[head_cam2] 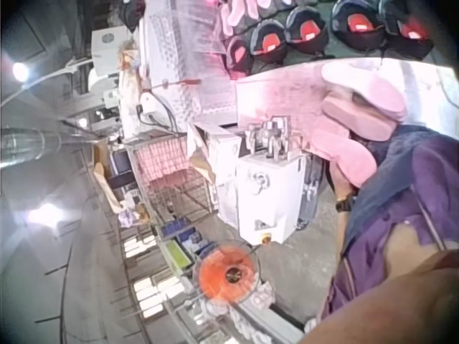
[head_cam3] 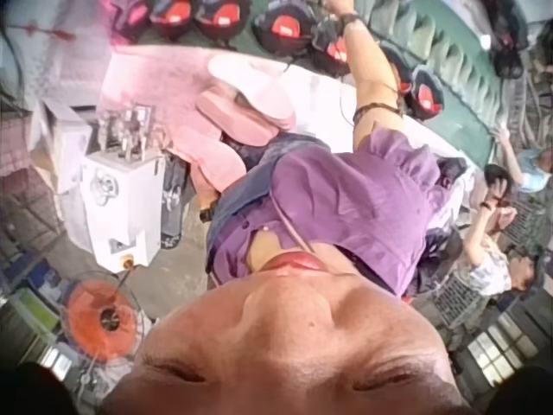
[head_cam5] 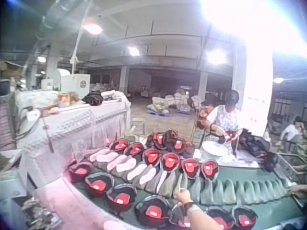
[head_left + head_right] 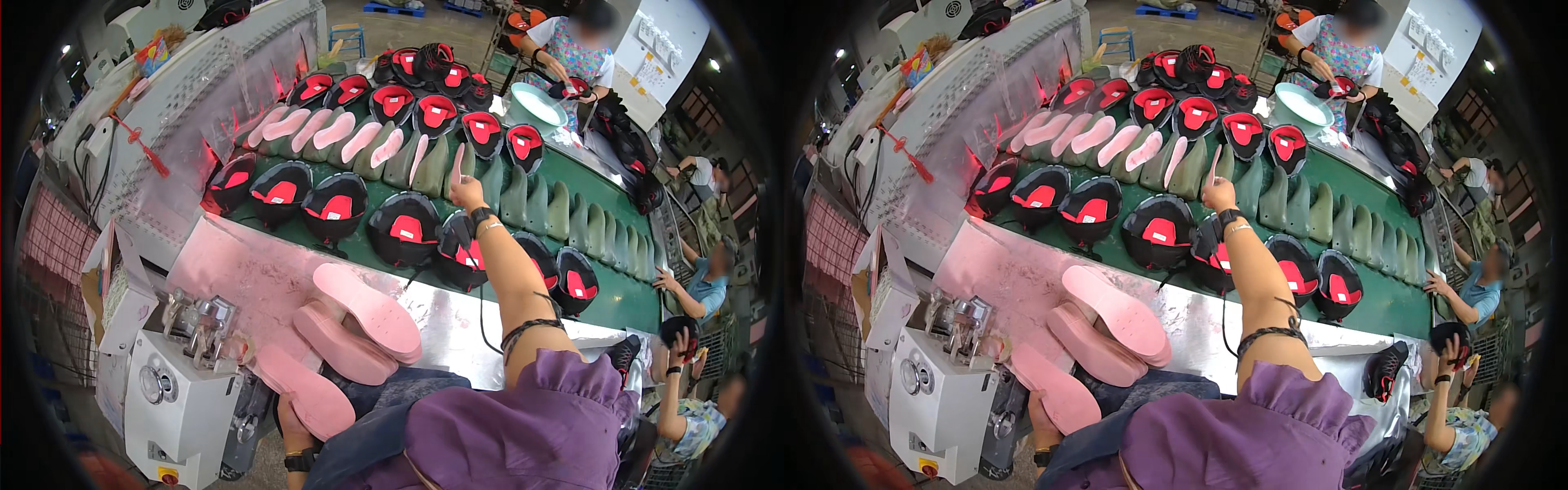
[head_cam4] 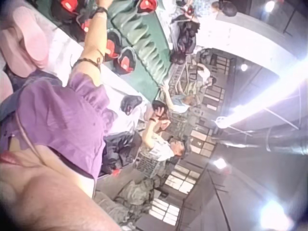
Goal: The recorder is seen applying adhesive to pink shoe insoles using a specialized roller machine and then placing them on a conveyor belt for further processing.
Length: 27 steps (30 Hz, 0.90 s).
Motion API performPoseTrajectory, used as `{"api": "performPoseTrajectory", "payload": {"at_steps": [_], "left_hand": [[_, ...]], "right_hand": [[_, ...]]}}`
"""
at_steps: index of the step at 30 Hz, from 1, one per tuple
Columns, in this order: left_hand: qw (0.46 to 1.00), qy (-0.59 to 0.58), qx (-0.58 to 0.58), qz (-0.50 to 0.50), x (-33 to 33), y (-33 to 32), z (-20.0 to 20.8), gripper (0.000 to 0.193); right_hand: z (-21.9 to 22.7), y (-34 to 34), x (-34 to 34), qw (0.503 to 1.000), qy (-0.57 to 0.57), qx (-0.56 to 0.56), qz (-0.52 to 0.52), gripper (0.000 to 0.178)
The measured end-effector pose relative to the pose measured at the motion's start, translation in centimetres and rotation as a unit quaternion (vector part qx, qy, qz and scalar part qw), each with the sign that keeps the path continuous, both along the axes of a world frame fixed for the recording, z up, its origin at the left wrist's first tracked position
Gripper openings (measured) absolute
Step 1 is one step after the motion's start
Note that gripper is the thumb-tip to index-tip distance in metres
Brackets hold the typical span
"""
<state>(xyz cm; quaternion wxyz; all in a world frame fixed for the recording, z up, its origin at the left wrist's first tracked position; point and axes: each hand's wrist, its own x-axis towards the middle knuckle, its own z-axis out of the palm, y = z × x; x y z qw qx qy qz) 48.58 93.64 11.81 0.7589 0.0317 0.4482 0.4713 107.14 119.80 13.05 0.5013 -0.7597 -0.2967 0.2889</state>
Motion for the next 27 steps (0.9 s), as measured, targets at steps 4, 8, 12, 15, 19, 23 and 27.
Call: {"api": "performPoseTrajectory", "payload": {"at_steps": [4,8,12,15,19,23,27], "left_hand": [[0.999,-0.028,-0.01,-0.02,0.7,0.9,-1.1,0.045],[0.999,0.006,-0.032,0.018,-0.5,-0.6,-0.5,0.045],[0.991,0.065,0.084,-0.079,-0.6,0.4,-0.9,0.037],[0.993,0.016,0.116,0.021,0.8,1.6,0.3,0.031],[0.995,-0.073,0.065,-0.008,-1.3,1.2,1.6,0.043],[0.994,-0.051,0.1,0.014,-1.4,-0.2,4.0,0.049],[0.995,-0.09,0.04,-0.003,-2.7,-2.5,2.5,0.051]], "right_hand": [[-2.0,2.5,-1.6,0.99,-0.077,0.12,0.02,0.04],[2.3,-1.0,-26.1,0.905,-0.194,0.268,0.266,0.013],[7.3,-14.5,-37.7,0.725,-0.253,0.084,0.635,0.038],[6.4,-17.5,-40.5,0.749,-0.171,0.062,0.638,0.03],[4.3,-17.2,-41.6,0.823,0.032,0.002,0.567,0.028],[0.5,-13.5,-42.0,0.84,-0.061,-0.029,0.539,0.04],[1.0,-8.7,-45.1,0.87,-0.034,-0.022,0.492,0.044]]}}
